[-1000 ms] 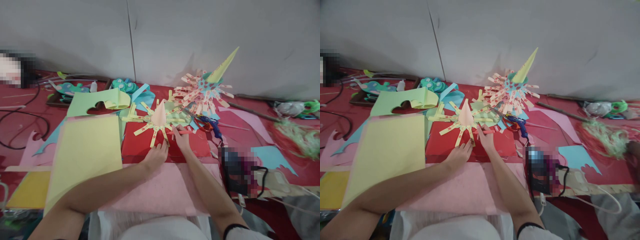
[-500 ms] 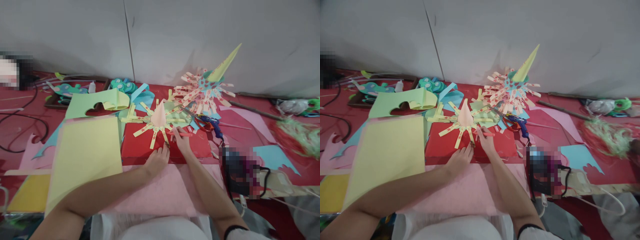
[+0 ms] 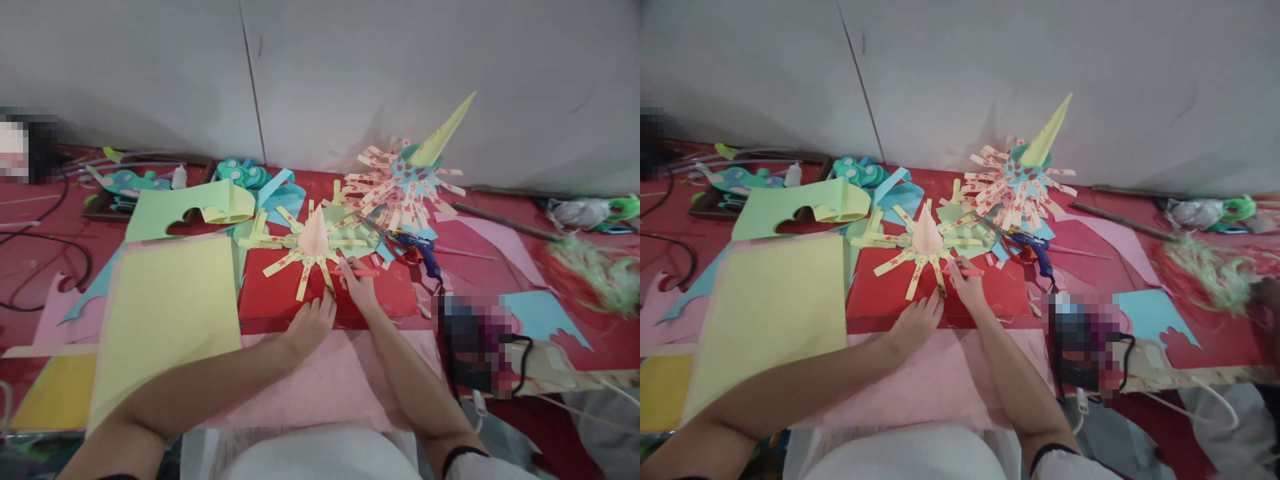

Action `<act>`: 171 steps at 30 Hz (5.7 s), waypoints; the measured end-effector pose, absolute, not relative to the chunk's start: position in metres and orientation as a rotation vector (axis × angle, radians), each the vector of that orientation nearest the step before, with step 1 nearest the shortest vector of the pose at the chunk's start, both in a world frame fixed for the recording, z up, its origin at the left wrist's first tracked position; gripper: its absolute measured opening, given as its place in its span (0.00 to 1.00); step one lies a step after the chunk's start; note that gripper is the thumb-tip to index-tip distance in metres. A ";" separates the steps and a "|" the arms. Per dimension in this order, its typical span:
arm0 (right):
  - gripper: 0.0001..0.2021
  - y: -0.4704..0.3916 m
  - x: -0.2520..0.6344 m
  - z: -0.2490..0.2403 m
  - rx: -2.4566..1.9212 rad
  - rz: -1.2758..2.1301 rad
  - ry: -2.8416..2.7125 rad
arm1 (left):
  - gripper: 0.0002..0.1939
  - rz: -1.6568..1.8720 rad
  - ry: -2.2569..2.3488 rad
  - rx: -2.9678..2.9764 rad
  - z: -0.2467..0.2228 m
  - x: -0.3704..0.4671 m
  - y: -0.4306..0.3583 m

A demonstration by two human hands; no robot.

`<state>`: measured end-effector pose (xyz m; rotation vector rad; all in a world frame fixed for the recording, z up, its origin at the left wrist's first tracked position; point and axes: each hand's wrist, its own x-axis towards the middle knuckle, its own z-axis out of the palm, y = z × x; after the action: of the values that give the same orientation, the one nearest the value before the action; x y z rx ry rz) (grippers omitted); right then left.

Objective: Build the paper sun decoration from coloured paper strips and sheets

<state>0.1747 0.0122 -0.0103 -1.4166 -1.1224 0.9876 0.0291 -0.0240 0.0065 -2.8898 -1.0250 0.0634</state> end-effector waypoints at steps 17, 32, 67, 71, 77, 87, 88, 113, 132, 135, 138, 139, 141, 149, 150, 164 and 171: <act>0.17 0.010 0.174 -0.005 -1.561 0.934 -1.172 | 0.19 0.068 -1.019 -2.840 0.005 0.029 -0.026; 0.19 0.010 0.174 -0.007 -1.600 0.784 -1.267 | 0.21 0.105 -1.084 -2.921 0.005 0.028 -0.027; 0.16 0.013 0.175 -0.012 -1.628 0.628 -1.345 | 0.23 0.108 -1.075 -2.903 0.003 0.028 -0.026; 0.16 0.013 0.174 -0.012 -1.641 0.621 -1.337 | 0.25 0.146 -1.072 -2.942 0.002 0.028 -0.025; 0.16 0.013 0.173 -0.009 -1.642 0.643 -1.328 | 0.24 0.116 -1.010 -2.924 0.002 0.027 -0.023; 0.16 0.014 0.173 -0.013 -1.615 0.627 -1.350 | 0.23 0.084 -1.027 -2.914 0.002 0.027 -0.024; 0.16 0.014 0.173 -0.013 -1.614 0.621 -1.350 | 0.23 0.090 -1.023 -2.917 0.003 0.027 -0.024; 0.17 0.012 0.174 -0.009 -1.666 0.725 -1.340 | 0.22 0.078 -0.997 -2.918 0.000 0.026 -0.025; 0.17 0.012 0.174 -0.012 -1.671 0.727 -1.331 | 0.23 0.081 -1.029 -2.939 0.001 0.027 -0.025; 0.17 0.012 0.175 -0.013 -1.664 0.687 -1.352 | 0.22 0.074 -1.014 -2.923 0.001 0.026 -0.025; 0.16 0.012 0.175 -0.014 -1.653 0.659 -1.367 | 0.22 0.070 -0.999 -2.915 0.001 0.027 -0.025; 0.16 0.012 0.175 -0.013 -1.649 0.652 -1.371 | 0.22 0.068 -1.002 -2.922 0.001 0.026 -0.025; 0.16 0.012 0.175 -0.013 -1.645 0.633 -1.372 | 0.22 0.061 -1.011 -2.935 0.002 0.026 -0.025; 0.14 0.012 0.175 -0.014 -1.619 0.590 -1.404 | 0.22 0.087 -0.987 -2.915 0.003 0.026 -0.025; 0.14 0.012 0.176 -0.015 -1.622 0.588 -1.405 | 0.22 0.082 -0.988 -2.915 0.002 0.026 -0.025; 0.17 0.011 0.174 -0.012 -1.649 0.720 -1.386 | 0.22 0.076 -0.992 -2.903 0.002 0.027 -0.025; 0.17 0.011 0.173 -0.010 -1.650 0.773 -1.360 | 0.22 0.103 -1.003 -2.927 0.005 0.027 -0.024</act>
<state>0.1730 0.0110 -0.0102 -1.6503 -1.3596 0.7734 0.0273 -0.0242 0.0050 -2.9274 -1.0025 0.1028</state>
